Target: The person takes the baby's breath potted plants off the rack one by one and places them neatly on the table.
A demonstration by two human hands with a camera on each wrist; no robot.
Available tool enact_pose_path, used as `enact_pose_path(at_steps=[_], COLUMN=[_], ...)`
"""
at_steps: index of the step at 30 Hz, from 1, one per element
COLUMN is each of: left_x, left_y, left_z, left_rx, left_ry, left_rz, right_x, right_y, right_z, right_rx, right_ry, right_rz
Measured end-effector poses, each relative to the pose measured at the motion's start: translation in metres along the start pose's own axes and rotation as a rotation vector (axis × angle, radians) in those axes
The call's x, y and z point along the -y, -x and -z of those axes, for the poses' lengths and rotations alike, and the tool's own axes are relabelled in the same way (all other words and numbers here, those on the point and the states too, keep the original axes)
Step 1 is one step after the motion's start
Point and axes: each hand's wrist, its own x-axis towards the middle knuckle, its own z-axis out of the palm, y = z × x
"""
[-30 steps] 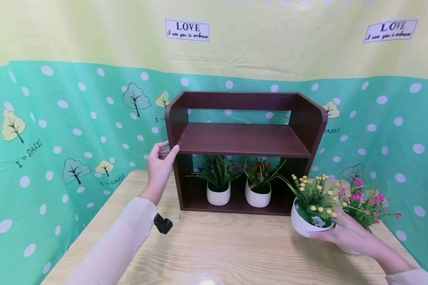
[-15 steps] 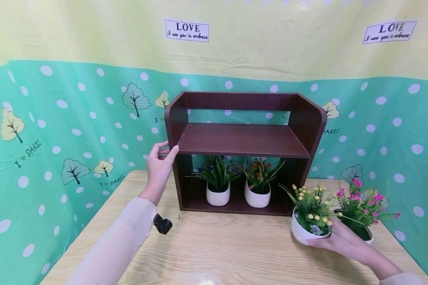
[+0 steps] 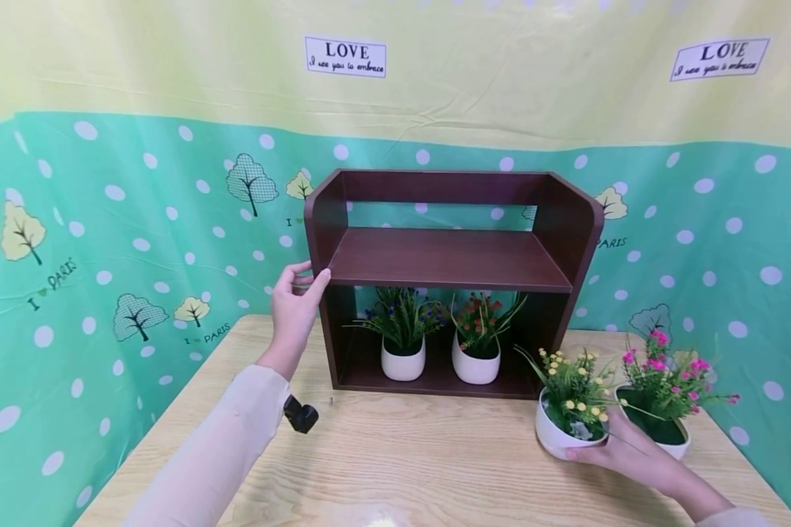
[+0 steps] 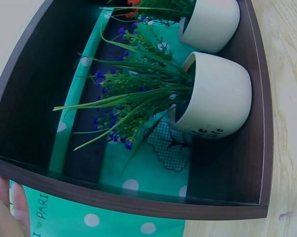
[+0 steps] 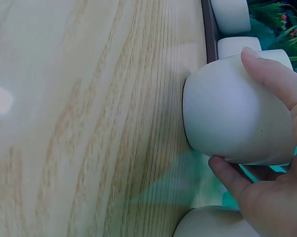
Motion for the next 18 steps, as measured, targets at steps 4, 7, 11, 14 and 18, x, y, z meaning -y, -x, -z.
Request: enact_pose_path(at_steps=[4, 7, 11, 14, 18], left_x=[0.0005, 0.0010, 0.0016, 0.0016, 0.0021], left_y=[-0.0004, -0.0007, -0.0008, -0.0006, -0.0008], left_z=[-0.0004, -0.0001, 0.0004, 0.0006, 0.0007], left_rx=[0.004, 0.008, 0.010, 0.009, 0.007], left_ry=[-0.002, 0.000, -0.002, -0.005, -0.010], left_rz=[0.001, -0.001, 0.000, 0.002, 0.001], right_x=[-0.0008, -0.0007, -0.0006, 0.0002, 0.0026], right_y=[-0.0003, 0.0000, 0.0003, 0.0000, 0.0007], right_z=[-0.0014, -0.0022, -0.0026, -0.0008, 0.0054], right_rx=[0.003, -0.004, -0.006, 0.010, 0.056], right_ry=[0.006, -0.002, -0.028, -0.036, -0.017], right_rz=[-0.005, 0.009, 0.014, 0.003, -0.037])
